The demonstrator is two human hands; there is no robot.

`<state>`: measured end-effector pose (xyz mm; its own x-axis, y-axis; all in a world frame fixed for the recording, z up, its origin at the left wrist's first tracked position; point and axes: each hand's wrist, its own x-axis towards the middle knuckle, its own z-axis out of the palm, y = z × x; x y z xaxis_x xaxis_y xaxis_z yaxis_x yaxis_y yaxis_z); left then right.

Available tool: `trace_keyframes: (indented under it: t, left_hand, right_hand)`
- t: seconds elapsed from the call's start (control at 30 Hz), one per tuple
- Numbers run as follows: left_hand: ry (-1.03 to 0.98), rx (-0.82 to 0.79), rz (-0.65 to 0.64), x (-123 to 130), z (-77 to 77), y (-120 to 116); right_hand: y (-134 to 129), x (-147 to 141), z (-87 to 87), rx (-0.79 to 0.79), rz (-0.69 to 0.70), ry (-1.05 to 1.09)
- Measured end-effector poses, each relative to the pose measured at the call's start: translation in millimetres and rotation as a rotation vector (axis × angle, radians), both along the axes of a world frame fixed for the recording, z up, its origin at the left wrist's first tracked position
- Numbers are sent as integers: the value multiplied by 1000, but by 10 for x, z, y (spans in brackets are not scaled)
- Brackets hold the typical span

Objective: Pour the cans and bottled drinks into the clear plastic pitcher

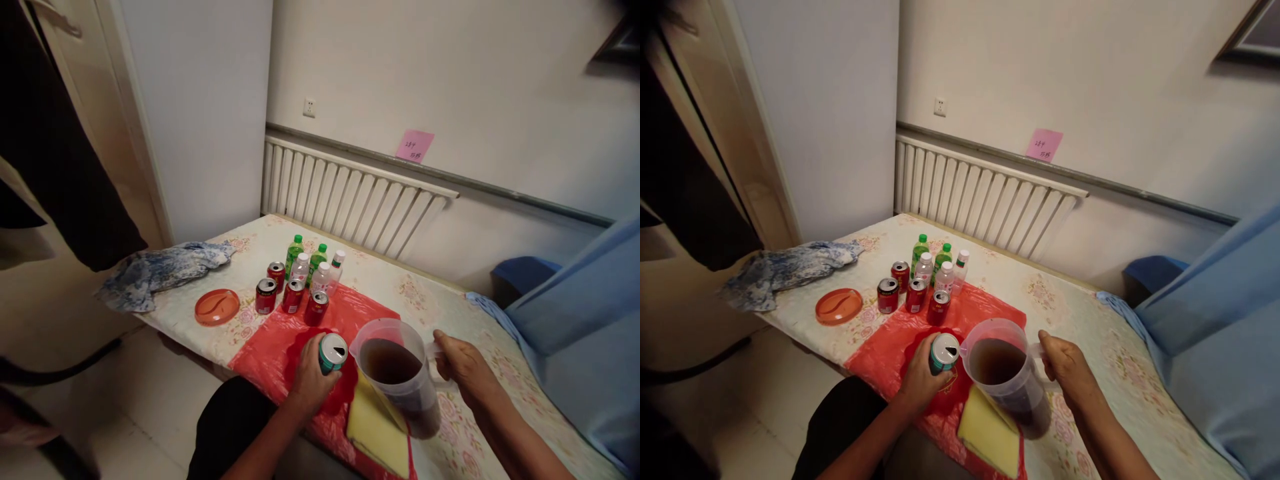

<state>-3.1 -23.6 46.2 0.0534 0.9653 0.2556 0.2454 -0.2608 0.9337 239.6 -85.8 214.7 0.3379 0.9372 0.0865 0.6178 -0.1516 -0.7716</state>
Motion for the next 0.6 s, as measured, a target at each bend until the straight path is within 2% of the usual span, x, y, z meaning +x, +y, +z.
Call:
trace_keyframes:
  t: [0.27, 0.6]
  left_hand:
    - [-8, -6, 19, 14, 22, -20]
    - [-21, -25, 10, 26, 2, -26]
  right_hand:
    - [9, -38, 20, -32, 9, -18]
    - [44, -23, -29, -42, 13, 72]
